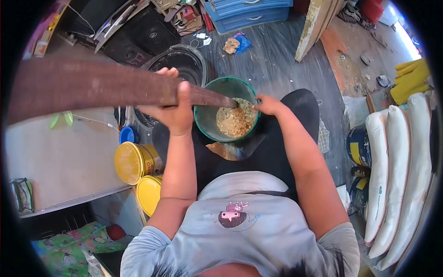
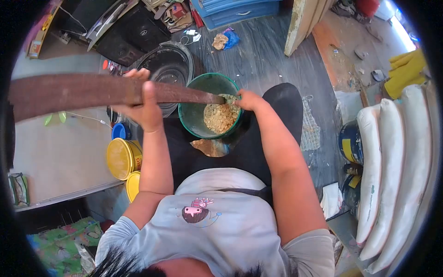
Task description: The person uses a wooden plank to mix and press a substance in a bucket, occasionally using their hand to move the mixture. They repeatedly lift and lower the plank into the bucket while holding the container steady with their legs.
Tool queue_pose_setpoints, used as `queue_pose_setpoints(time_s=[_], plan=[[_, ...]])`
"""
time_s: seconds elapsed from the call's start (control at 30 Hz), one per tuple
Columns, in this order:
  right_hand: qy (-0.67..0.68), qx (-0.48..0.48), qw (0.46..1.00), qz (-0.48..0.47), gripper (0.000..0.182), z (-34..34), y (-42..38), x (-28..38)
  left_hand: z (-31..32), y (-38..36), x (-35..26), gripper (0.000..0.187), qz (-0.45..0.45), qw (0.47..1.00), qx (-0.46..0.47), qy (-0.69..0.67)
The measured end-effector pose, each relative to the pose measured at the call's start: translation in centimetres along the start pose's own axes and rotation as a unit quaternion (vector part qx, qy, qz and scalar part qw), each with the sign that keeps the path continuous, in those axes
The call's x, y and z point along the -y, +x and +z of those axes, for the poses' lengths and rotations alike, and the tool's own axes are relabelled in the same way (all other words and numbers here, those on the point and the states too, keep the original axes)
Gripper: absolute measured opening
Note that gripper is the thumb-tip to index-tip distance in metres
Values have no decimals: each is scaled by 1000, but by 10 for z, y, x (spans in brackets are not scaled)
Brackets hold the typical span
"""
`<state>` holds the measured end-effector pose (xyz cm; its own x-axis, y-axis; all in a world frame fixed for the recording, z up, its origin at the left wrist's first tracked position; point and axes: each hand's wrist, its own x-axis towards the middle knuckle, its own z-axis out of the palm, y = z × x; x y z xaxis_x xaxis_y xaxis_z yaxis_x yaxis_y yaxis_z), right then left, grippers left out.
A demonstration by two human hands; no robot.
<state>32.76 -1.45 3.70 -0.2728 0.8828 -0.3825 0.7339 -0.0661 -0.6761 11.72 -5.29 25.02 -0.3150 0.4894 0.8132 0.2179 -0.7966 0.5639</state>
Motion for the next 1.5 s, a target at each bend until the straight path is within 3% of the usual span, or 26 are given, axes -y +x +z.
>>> queue_pose_setpoints(time_s=[0.17, 0.23, 0.3, 0.4, 0.47, 0.53, 0.6, 0.67, 0.7, 0.77, 0.83, 1.07, 1.13, 1.27, 1.37, 1.43, 1.47, 1.5], plan=[[-21, -10, 1000, -11, 53, -2, 5, -2, -9, 28, -59, 45, -4, 1000, 23, -15], [-11, -1, 1000, -11, 52, 3, 2, -4, -13, 62, -90, 36, 23, 998, 34, 47], [-2, 5, 1000, -8, 52, 4, 4, -7, -14, 100, -129, 34, 35, 991, 26, 124], [8, 11, 1000, 2, 54, -1, 5, -3, -25, 158, -153, 33, 69, 995, 58, 44], [13, 17, 1000, 17, 55, -3, 5, 0, -16, 177, -161, 38, 167, 979, 72, 94], [28, 22, 999, 17, 55, -2, 4, -1, -10, 176, -153, 37, 182, 981, 33, 65], [20, 24, 999, 20, 55, -4, 3, 1, -36, 173, -130, 36, 65, 993, 100, 13], [10, 27, 999, 19, 54, -2, 1, 0, -19, 123, -69, 55, 55, 990, -49, 122], [14, 24, 1000, 15, 53, -2, 1, 0, -11, 81, -34, 75, 72, 937, -84, 330], [18, 12, 1000, 6, 52, -3, 5, -2, -4, 22, 30, 78, 111, 976, -27, 188], [-25, -18, 999, -29, 51, 1, 3, -5, -4, 11, 26, 77, -36, 997, -51, 47], [16, -5, 1000, 11, 51, -4, 2, -3, -16, 8, -16, 73, -57, 997, -28, 45], [-3, -1, 1000, 3, 51, -4, -2, -1, -20, 35, -48, 57, -4, 997, -5, 81], [-4, 13, 1000, 8, 52, 0, 3, -4, -26, 95, -114, 45, 2, 999, -34, 14], [29, 22, 999, 18, 53, -3, 2, -1, -28, 146, -150, 45, -10, 998, 30, -47], [11, 9, 1000, 11, 53, -3, 1, 0, -12, 165, -160, 37, 55, 998, -42, 14], [12, 10, 1000, 12, 53, -2, 2, -1, -10, 168, -153, 37, 53, 998, -42, 14], [12, 10, 1000, 11, 53, -1, 2, -2, -9, 172, -143, 38, 109, 992, 0, 57]])
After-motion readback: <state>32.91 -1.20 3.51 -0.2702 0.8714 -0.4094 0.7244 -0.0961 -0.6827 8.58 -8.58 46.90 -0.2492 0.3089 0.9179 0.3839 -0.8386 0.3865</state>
